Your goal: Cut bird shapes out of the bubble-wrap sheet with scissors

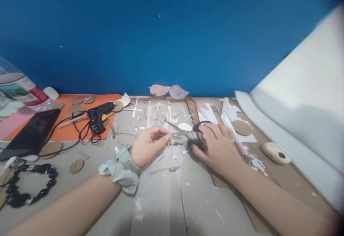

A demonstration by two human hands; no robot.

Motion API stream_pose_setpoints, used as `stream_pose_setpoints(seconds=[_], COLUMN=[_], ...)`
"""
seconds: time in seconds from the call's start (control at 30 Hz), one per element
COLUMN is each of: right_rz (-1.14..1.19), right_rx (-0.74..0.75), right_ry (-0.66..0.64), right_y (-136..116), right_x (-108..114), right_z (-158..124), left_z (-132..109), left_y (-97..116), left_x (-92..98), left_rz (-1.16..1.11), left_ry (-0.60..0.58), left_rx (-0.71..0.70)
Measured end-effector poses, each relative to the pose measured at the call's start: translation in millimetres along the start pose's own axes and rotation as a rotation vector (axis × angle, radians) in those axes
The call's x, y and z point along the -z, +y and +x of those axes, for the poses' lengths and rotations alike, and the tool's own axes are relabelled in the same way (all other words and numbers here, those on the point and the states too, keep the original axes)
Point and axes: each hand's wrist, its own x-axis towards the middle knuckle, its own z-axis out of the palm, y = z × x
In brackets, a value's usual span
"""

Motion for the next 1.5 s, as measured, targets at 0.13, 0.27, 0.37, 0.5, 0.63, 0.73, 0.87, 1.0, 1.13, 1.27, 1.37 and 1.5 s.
stream_pose_setpoints(seconds=[0.13, 0.27, 0.37, 0.5, 0.63, 0.73, 0.87, 1.0, 1.13, 1.27, 1.37, 1.5], right_rz=[0.014, 0.026, 0.051, 0.065, 0.054, 0.046, 0.042, 0.042, 0.041, 0.034, 0.03, 0.028], right_rx=[-0.013, -0.048, -0.082, -0.084, -0.067, -0.061, -0.067, -0.061, -0.057, -0.047, -0.036, -0.034], right_ry=[-0.01, -0.021, -0.05, -0.058, -0.048, -0.039, -0.034, -0.039, -0.036, -0.029, -0.027, -0.02], right_y=[0.2, 1.3, 2.2, 2.3, 1.7, 1.0, 0.3, 0.8, 1.6, 1.4, 1.0, 1.1], right_x=[-0.2, -1.1, -1.7, -1.4, -0.7, -0.5, -0.2, -0.3, -0.8, -0.5, -0.4, -0.9], right_z=[0.8, 1.1, 0.9, 0.9, 1.3, 1.6, 2.3, 1.8, 0.3, 0.5, 0.9, 0.6], left_z=[0.1, -0.4, -0.3, 0.1, 0.3, 0.5, 1.0, 1.3, 1.5, 1.6, 1.7, 1.3], left_y=[-0.4, -0.2, -0.3, 0.2, -0.4, -1.5, -1.9, -2.7, -4.0, -4.7, -4.4, -2.7], left_x=[-0.9, -0.4, 0.2, 0.1, -0.1, 0.2, 0.5, 0.8, 0.9, 1.5, 2.3, 2.4], left_rz=[-0.043, -0.107, -0.142, -0.125, -0.111, -0.109, -0.091, -0.075, -0.074, -0.051, -0.025, -0.009], left_ry=[0.02, 0.021, 0.015, 0.015, 0.015, 0.015, 0.038, 0.013, 0.017, 0.002, -0.001, -0.001], left_rx=[0.011, 0.037, 0.047, 0.035, 0.034, 0.036, 0.021, 0.018, 0.01, -0.006, -0.009, 0.005])
